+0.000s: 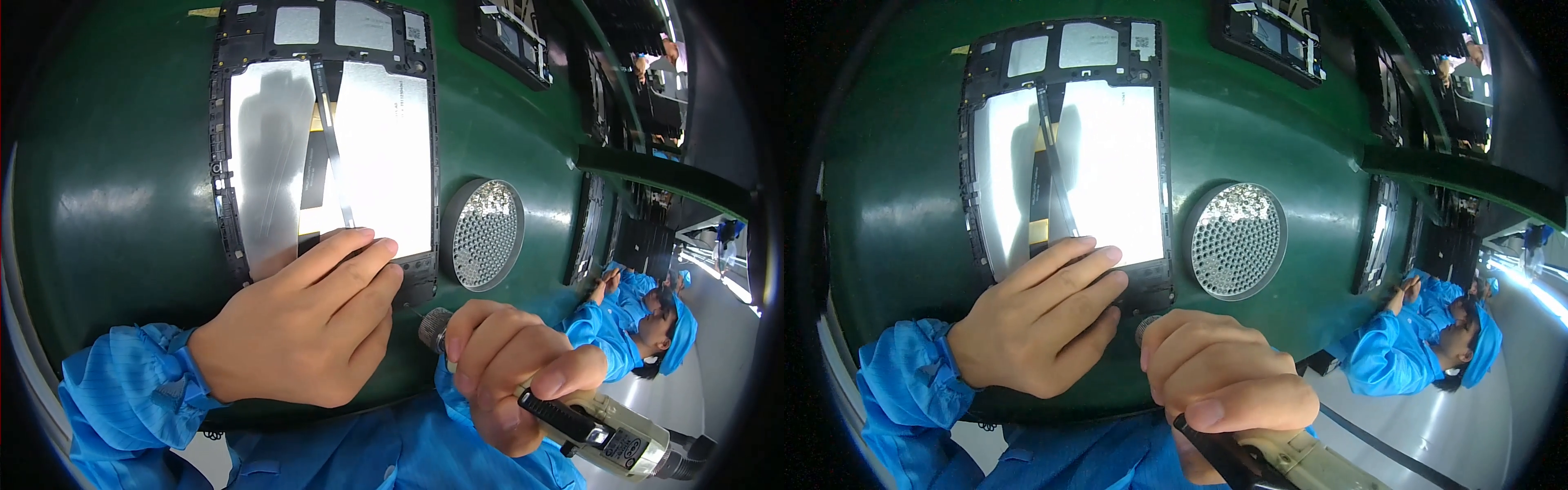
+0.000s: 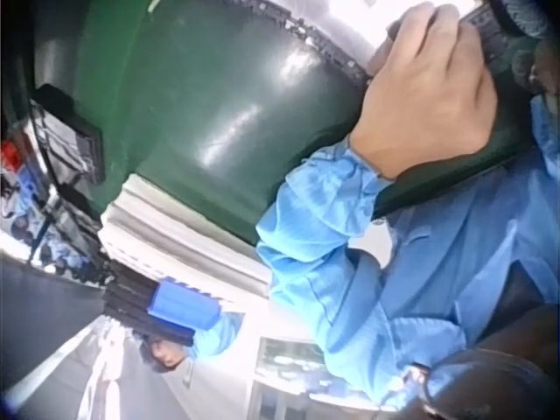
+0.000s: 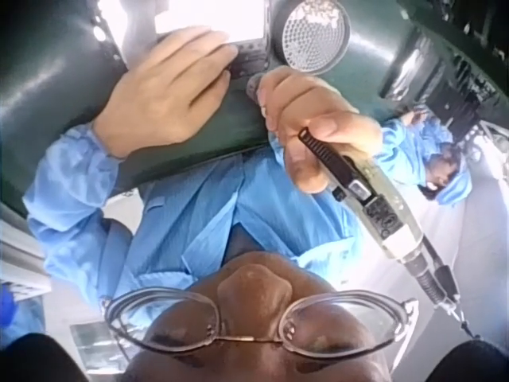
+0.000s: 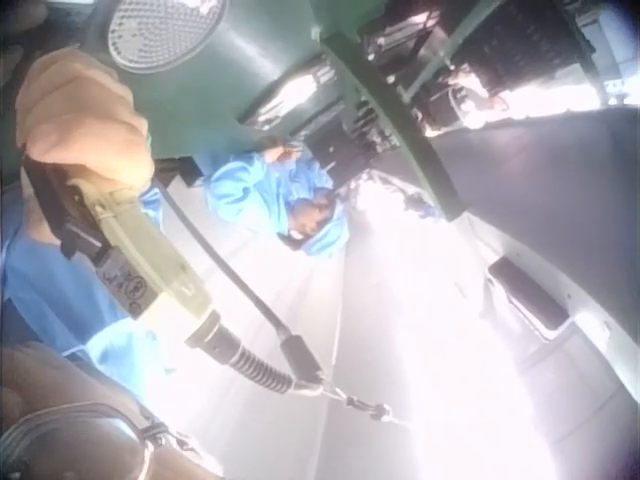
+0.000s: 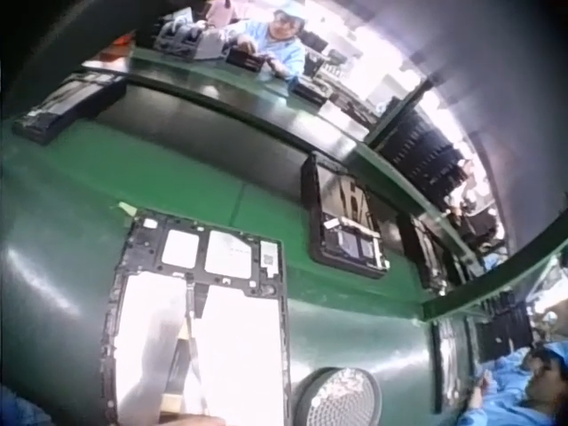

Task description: The person takes tablet frames from a conveyor shelf, aligns internal components by hand, drives screws into the frames using an electric screwdriver, and places the assembled tablet frames back onto the shelf.

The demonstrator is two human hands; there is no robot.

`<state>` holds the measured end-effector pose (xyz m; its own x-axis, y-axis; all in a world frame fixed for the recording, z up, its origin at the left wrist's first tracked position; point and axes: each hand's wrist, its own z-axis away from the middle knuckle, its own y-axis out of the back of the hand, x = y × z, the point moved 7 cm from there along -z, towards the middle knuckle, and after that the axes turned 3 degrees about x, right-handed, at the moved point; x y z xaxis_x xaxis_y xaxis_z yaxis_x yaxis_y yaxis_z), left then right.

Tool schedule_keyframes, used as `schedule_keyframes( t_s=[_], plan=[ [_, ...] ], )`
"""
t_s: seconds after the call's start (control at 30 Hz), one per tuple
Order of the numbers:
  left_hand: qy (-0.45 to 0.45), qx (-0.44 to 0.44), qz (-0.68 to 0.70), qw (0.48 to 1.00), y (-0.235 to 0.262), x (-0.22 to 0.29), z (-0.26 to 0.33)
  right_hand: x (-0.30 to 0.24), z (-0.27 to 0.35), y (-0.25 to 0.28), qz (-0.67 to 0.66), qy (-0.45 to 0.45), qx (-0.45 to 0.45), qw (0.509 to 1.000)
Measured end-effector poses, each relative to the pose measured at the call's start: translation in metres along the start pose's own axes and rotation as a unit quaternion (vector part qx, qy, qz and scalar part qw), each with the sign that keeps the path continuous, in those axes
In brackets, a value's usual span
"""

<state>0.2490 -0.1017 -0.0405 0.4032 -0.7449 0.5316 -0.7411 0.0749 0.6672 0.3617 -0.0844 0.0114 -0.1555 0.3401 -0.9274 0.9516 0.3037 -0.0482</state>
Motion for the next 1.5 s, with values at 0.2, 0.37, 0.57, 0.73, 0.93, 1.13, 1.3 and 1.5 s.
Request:
schedule_keyframes(
  t_s=[0.2,0.37,0.57,0.73,0.93,1.13,1.3,1.5],
  plan=[
    [-0.003,0.016,-0.007,1.0,0.0,0.002,0.001,0.006,0.003,0.0,0.014,-0.017,-0.012,1.0],
    [-0.005,0.017,-0.016,1.0,0.005,-0.001,0.004,0.007,0.0,-0.007,-0.006,-0.02,-0.038,0.999],
    [-0.007,0.004,-0.024,1.0,0.009,0.001,0.004,0.005,-0.002,-0.011,-0.025,-0.015,-0.034,0.999],
    [0.002,-0.013,-0.021,1.0,0.008,-0.001,0.002,0.006,-0.004,-0.015,0.011,0.002,-0.052,0.999],
    [0.013,0.0,-0.013,1.0,0.003,0.001,0.004,-0.018,-0.003,0.041,0.03,0.034,0.065,0.997],
    [-0.042,-0.063,-0.055,0.996,0.002,0.009,0.005,-0.02,-0.001,0.102,0.109,0.062,0.111,0.986],
    [-0.037,-0.078,-0.073,0.994,-0.005,0.014,0.003,-0.021,0.007,0.14,0.106,0.074,0.129,0.983],
    [0.004,-0.055,-0.045,0.997,0.006,0.008,0.01,-0.019,0.02,0.146,0.094,0.091,0.155,0.979]
  ],
)
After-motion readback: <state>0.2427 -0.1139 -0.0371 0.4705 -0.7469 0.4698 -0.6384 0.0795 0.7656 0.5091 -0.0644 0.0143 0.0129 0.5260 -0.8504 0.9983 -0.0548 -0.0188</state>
